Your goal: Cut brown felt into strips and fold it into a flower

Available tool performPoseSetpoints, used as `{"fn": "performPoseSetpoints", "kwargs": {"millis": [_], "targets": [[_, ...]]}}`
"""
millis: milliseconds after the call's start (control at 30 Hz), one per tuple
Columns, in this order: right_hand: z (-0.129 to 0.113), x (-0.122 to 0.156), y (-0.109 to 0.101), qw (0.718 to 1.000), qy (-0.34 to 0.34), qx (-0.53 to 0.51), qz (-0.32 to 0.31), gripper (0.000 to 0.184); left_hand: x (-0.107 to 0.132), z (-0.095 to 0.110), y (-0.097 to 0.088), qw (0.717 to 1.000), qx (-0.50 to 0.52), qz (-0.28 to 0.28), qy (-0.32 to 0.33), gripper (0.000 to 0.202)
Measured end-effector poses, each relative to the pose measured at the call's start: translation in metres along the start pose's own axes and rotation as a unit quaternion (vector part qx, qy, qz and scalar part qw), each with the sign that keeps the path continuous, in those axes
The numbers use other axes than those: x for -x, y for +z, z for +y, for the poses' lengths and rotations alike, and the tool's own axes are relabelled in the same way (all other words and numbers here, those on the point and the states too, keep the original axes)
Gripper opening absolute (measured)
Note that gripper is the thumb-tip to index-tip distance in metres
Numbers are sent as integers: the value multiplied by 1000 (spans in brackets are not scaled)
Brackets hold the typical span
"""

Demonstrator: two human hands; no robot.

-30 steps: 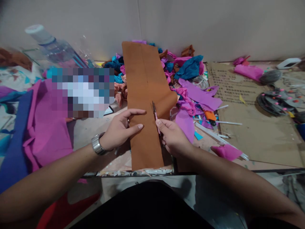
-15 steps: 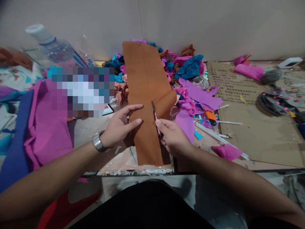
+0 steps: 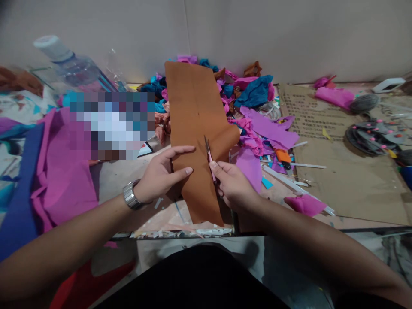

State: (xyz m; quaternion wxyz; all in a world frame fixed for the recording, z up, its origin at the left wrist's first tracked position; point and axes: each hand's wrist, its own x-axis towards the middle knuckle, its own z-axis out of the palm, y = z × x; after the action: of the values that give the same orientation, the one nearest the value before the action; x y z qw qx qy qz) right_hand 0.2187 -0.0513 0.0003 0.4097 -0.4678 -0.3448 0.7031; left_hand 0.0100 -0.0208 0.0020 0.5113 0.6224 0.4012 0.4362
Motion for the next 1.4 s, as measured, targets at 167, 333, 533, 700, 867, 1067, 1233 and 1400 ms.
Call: {"fn": "performPoseSetpoints", "kwargs": {"millis": [167,333,533,700,867,1067,1233,1400], "targets": [[4,-1,0,1000,10,-13,2,42,0,2,0,1000,-8,6,12,47],[4,-1,-1,1000,10,-7,9,41,0,1,1,1000,15,2,-3,48],[2,-1,-1,1000,10,-10,15,44,2,1,2,999,38,-13,-20,49],[3,-2,-2,1000,6,-10,19,45,4,0,3,998,50,-17,-30,48],[1,0,0,1000,14,-11,15,43,5,0,3,997,68,-20,-41,48],[1,0,1,1000,18,-19,11,42,4,2,5,996,69,-20,-44,47],[3,-1,0,999,15,-33,26,41,4,1,4,997,60,-22,-41,47],[2,-1,1,999,19,-39,24,42,5,1,4,998,51,-21,-44,47]]}}
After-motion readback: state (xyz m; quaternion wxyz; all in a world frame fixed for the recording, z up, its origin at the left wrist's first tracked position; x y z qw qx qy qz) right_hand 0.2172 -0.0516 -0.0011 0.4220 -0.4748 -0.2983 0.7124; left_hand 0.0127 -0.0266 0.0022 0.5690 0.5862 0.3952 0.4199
